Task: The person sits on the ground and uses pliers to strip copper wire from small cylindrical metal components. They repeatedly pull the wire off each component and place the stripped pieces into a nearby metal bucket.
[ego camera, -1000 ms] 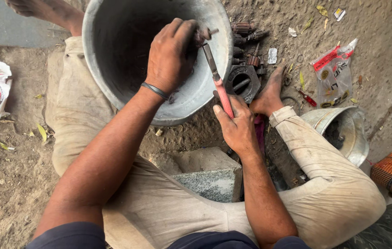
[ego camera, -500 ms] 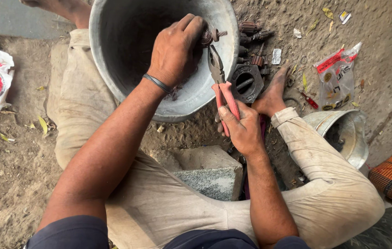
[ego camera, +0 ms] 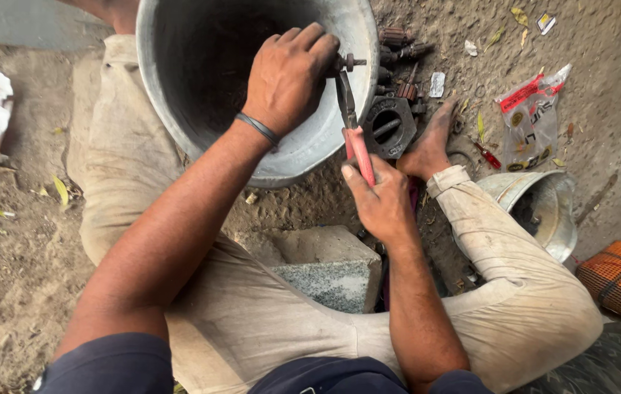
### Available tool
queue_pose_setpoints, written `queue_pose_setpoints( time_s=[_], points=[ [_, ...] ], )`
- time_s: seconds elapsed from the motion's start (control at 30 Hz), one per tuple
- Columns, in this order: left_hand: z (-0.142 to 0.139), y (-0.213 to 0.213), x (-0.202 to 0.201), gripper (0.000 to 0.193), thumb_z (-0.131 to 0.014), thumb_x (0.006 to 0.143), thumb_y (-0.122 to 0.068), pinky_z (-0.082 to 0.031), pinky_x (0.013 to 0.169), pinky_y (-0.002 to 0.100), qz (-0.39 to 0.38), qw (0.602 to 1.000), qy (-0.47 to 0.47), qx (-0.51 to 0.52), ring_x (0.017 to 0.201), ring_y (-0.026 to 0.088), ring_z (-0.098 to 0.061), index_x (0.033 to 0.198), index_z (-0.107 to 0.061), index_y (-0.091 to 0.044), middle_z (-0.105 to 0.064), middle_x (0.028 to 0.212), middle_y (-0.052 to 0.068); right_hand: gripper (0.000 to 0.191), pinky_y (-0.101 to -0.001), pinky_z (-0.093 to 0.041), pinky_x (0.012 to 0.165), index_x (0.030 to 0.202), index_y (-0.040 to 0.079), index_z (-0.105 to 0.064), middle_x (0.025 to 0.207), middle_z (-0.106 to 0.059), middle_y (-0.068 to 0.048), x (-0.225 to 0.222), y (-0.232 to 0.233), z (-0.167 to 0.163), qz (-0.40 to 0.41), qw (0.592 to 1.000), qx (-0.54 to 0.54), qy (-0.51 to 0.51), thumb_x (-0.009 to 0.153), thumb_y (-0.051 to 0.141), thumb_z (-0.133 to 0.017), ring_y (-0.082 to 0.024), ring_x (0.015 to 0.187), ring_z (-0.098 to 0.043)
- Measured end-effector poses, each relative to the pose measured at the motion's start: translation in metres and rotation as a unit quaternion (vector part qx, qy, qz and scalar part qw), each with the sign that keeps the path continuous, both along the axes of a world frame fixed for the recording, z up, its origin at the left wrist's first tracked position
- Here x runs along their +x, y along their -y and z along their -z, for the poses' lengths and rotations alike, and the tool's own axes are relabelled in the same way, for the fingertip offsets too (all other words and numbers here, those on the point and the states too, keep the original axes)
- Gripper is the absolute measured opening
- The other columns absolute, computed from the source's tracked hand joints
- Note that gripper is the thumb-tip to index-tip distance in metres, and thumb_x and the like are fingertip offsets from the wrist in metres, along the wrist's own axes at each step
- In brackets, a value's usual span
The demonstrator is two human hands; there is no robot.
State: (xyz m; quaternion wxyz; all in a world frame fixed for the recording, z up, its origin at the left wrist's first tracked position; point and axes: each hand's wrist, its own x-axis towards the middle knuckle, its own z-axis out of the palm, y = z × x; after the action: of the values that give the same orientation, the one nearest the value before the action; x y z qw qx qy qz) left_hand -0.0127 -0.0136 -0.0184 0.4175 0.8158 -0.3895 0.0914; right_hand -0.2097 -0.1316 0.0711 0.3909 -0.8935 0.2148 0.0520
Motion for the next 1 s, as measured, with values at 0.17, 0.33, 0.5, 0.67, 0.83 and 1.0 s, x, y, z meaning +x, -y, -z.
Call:
queue_pose_setpoints(
  time_s=[0.17,0.33,0.5,0.67,0.83,1.0],
  points=[
    [0.001,-0.002,0.002,0.022,-0.072,0.086,-0.006,-0.054,0.075,0.046,0.038,0.998,-0.032,-0.042,0.092,0.035,-0.067,0.107,-0.064,-0.007,-0.066,0.1,0.011,0.029,-0.0283,-0.053,0.052,0.113,-0.001,-0.07,0.076,-0.069,-0.005,-0.006,0.001,0.006,0.092,0.985,0.127,-0.069,0.097,0.023,-0.065,-0.011,0.061,-0.065],
    [-0.007,-0.004,0.008,0.025,-0.075,0.083,-0.008,-0.051,0.069,0.051,0.048,0.993,-0.104,-0.04,0.086,0.042,-0.065,0.104,-0.061,-0.005,-0.067,0.097,0.015,0.032,-0.03,-0.058,0.058,0.103,-0.006,-0.065,0.089,-0.072,-0.011,-0.016,0.011,0.001,0.099,0.919,0.38,-0.029,0.103,0.026,-0.067,-0.016,0.07,-0.07],
    [-0.02,-0.001,0.004,0.027,-0.08,0.084,-0.007,-0.056,0.075,0.045,0.119,0.964,-0.179,-0.155,0.088,0.033,-0.067,0.106,-0.064,-0.006,-0.068,0.098,0.012,0.05,-0.0284,-0.056,0.053,0.134,-0.001,-0.06,0.084,-0.068,-0.011,-0.011,-0.003,-0.003,0.113,0.831,0.545,-0.016,0.098,0.033,-0.07,-0.015,0.063,-0.064],
    [-0.005,0.015,-0.016,0.032,-0.088,0.096,-0.012,-0.06,0.091,0.03,0.192,0.866,-0.345,-0.306,0.099,0.01,-0.068,0.117,-0.067,0.0,-0.072,0.106,0.003,0.051,-0.0332,-0.058,0.053,0.143,0.003,-0.054,0.081,-0.066,-0.01,0.003,-0.024,0.001,0.07,0.662,0.743,0.061,0.1,0.022,-0.074,-0.021,0.065,-0.067],
    [0.024,0.004,-0.002,0.035,-0.086,0.092,-0.007,-0.053,0.084,0.026,0.162,0.863,-0.392,-0.276,0.094,0.006,-0.055,0.115,-0.063,0.003,-0.061,0.097,-0.001,0.031,-0.037,-0.061,0.08,0.111,-0.002,-0.062,0.106,-0.071,-0.02,0.003,-0.009,0.002,0.031,0.806,0.59,0.025,0.097,0.022,-0.074,-0.027,0.091,-0.072],
    [0.018,-0.007,0.013,0.043,-0.081,0.086,0.002,-0.053,0.078,0.024,0.156,0.839,-0.436,-0.285,0.087,0.005,-0.057,0.125,-0.061,0.0,-0.062,0.098,-0.003,0.056,-0.0319,-0.056,0.087,0.144,0.001,-0.059,0.127,-0.072,-0.013,-0.002,0.007,0.007,0.042,0.956,0.29,0.022,0.092,0.016,-0.072,-0.019,0.103,-0.065]
  ],
)
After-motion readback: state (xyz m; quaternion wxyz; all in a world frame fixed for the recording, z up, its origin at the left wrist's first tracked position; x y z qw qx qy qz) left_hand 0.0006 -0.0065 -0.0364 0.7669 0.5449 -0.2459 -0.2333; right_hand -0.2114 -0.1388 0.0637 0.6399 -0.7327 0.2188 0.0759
